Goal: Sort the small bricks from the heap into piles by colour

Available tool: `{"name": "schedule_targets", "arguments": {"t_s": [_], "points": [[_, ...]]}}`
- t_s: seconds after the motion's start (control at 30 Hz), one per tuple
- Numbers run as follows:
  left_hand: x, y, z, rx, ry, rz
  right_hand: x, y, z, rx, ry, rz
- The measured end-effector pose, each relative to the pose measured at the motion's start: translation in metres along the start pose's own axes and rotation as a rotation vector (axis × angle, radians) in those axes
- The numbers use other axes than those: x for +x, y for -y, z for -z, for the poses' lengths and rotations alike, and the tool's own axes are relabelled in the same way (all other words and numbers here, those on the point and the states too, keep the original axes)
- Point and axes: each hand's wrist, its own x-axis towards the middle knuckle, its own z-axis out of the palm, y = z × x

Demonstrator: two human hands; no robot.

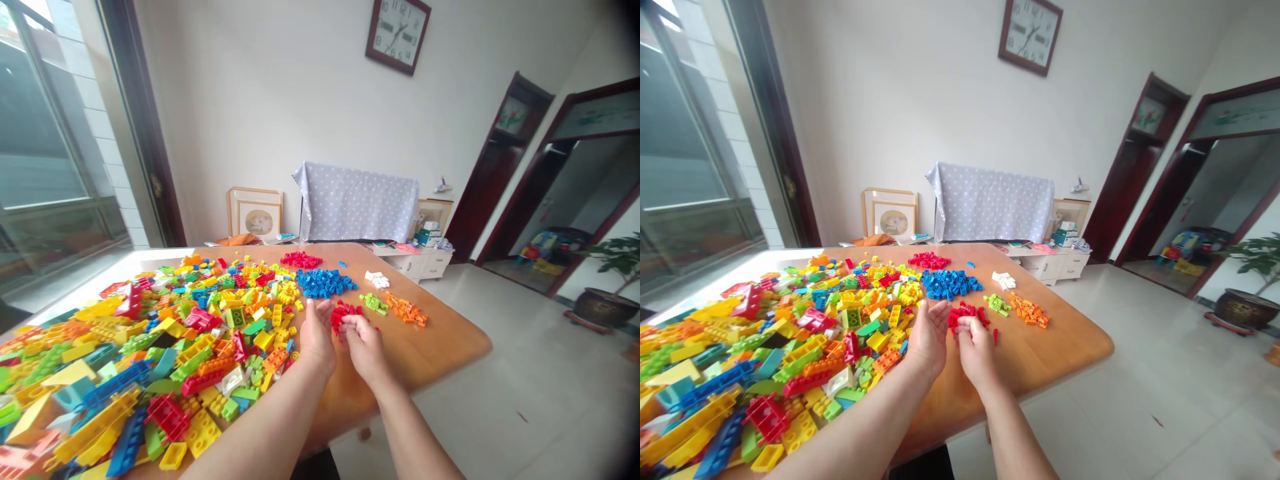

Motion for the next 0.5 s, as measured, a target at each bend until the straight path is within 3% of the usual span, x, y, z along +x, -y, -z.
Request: {"name": "schedule_targets", "arguments": {"t_s": [0.1, 0.3, 0.5], "points": [[-0.01, -0.016, 0.001, 0.003, 0.036, -0.013, -0.004, -0.004, -0.015, 0.085, 0.128, -0.039], [-0.02, -0.076, 0.017, 0.071, 0.09, -0.143, -0.005, -0.005, -0.026, 0.127, 0.004, -0.058], [-0.032, -0.15, 0.059, 0.402, 0.176, -0.565, -0.028, 0.012, -0.053, 0.051, 0.003, 0.018]]}}
